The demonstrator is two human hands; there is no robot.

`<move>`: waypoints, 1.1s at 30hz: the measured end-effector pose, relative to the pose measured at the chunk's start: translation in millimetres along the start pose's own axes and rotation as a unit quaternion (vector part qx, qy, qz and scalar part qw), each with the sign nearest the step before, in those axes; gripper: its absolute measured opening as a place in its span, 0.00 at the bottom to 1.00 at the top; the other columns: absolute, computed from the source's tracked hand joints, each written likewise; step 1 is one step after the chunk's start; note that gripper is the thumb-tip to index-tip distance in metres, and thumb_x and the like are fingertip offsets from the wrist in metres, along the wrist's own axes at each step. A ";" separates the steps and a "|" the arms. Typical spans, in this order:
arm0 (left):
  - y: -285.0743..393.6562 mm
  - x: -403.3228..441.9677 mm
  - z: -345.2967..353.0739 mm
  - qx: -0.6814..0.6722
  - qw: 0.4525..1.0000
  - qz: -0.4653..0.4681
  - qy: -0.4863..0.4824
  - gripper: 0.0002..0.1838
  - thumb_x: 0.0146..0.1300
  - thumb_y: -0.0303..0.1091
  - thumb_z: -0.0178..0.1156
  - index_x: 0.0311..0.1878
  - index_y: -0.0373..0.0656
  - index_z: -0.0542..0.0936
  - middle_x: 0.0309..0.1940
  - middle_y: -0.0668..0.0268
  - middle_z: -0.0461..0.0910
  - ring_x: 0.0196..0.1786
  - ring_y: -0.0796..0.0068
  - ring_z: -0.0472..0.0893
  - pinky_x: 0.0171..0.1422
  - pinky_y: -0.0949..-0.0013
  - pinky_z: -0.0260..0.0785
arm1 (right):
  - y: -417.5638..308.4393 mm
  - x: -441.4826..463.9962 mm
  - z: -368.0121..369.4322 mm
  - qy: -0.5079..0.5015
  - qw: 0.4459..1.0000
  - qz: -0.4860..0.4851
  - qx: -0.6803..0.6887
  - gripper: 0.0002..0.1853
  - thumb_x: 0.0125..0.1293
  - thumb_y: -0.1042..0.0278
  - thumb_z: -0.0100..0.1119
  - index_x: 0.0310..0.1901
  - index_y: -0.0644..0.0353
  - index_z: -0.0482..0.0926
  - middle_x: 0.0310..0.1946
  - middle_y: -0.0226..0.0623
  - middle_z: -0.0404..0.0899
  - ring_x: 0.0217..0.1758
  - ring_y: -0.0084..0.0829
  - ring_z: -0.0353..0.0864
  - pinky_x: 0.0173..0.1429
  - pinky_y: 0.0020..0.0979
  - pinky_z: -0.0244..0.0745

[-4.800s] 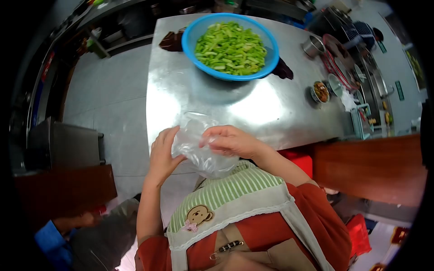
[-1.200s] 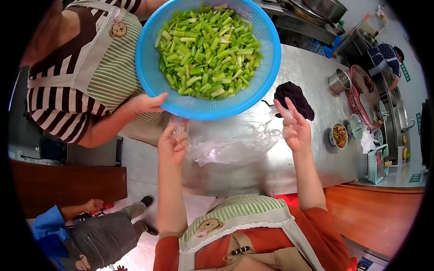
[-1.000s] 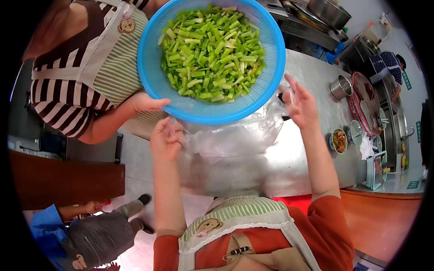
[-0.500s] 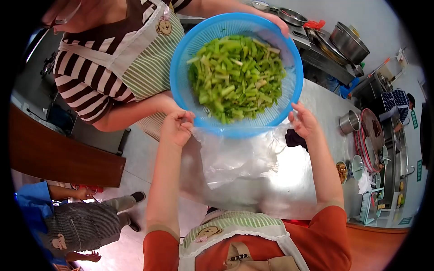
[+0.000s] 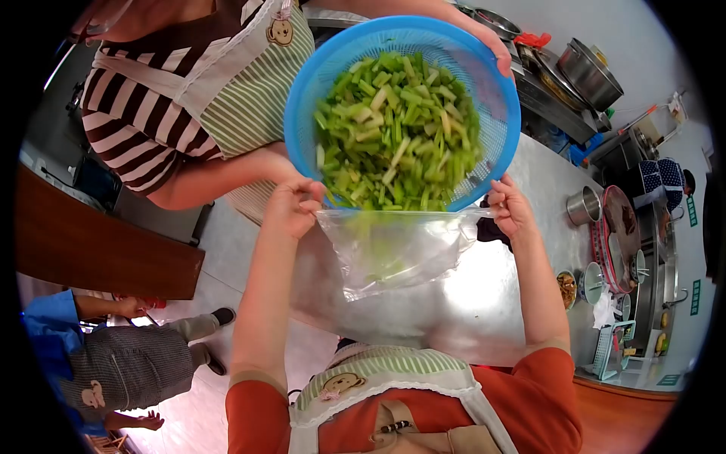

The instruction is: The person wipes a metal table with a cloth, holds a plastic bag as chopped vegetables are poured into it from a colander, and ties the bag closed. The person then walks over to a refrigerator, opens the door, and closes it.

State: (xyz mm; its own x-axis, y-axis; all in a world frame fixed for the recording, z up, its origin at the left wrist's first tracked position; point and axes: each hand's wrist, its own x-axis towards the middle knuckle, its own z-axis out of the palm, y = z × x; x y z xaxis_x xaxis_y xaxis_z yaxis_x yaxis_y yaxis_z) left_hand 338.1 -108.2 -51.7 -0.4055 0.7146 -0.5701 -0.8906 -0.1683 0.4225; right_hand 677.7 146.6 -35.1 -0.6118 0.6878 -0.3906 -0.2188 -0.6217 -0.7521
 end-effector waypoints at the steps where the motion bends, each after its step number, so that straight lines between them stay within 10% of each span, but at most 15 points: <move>1: -2.3 -1.7 1.5 0.002 1.000 0.017 -0.014 0.07 0.58 0.20 0.54 0.39 0.29 0.73 0.34 0.57 0.78 0.30 0.78 0.79 0.17 0.85 0.55 | -2.3 -1.9 0.9 0.011 1.000 -0.003 0.001 0.22 0.66 0.77 0.54 0.60 0.48 0.69 0.34 0.18 0.70 0.23 0.08 0.67 0.13 0.10 0.47; 27: -29.7 -2.1 -16.9 -0.013 0.997 -0.017 -0.071 0.05 0.59 0.22 0.58 0.38 0.38 0.73 0.34 0.63 0.76 0.31 0.75 0.77 0.19 0.81 0.57 | 11.1 -32.3 -6.7 0.017 0.998 -0.055 -0.001 0.16 0.66 0.78 0.53 0.55 0.53 0.72 0.31 0.21 0.73 0.22 0.09 0.68 0.14 0.11 0.50; 33: -40.0 -5.2 -26.5 -0.032 0.995 0.022 -0.090 0.02 0.61 0.24 0.56 0.36 0.37 0.74 0.31 0.64 0.76 0.31 0.74 0.76 0.19 0.80 0.58 | 22.6 -34.0 -14.8 0.034 0.996 -0.087 0.003 0.23 0.65 0.81 0.52 0.62 0.57 0.68 0.50 0.37 0.79 0.21 0.09 0.66 0.17 0.11 0.54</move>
State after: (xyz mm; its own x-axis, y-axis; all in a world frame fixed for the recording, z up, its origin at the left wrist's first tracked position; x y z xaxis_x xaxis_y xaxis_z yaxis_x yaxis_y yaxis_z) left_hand 370.3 -123.2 -84.3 -0.4061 0.8148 -0.4137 -0.8863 -0.2409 0.3955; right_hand 704.8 114.7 -46.7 -0.5114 0.8089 -0.2899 -0.3208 -0.4928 -0.8089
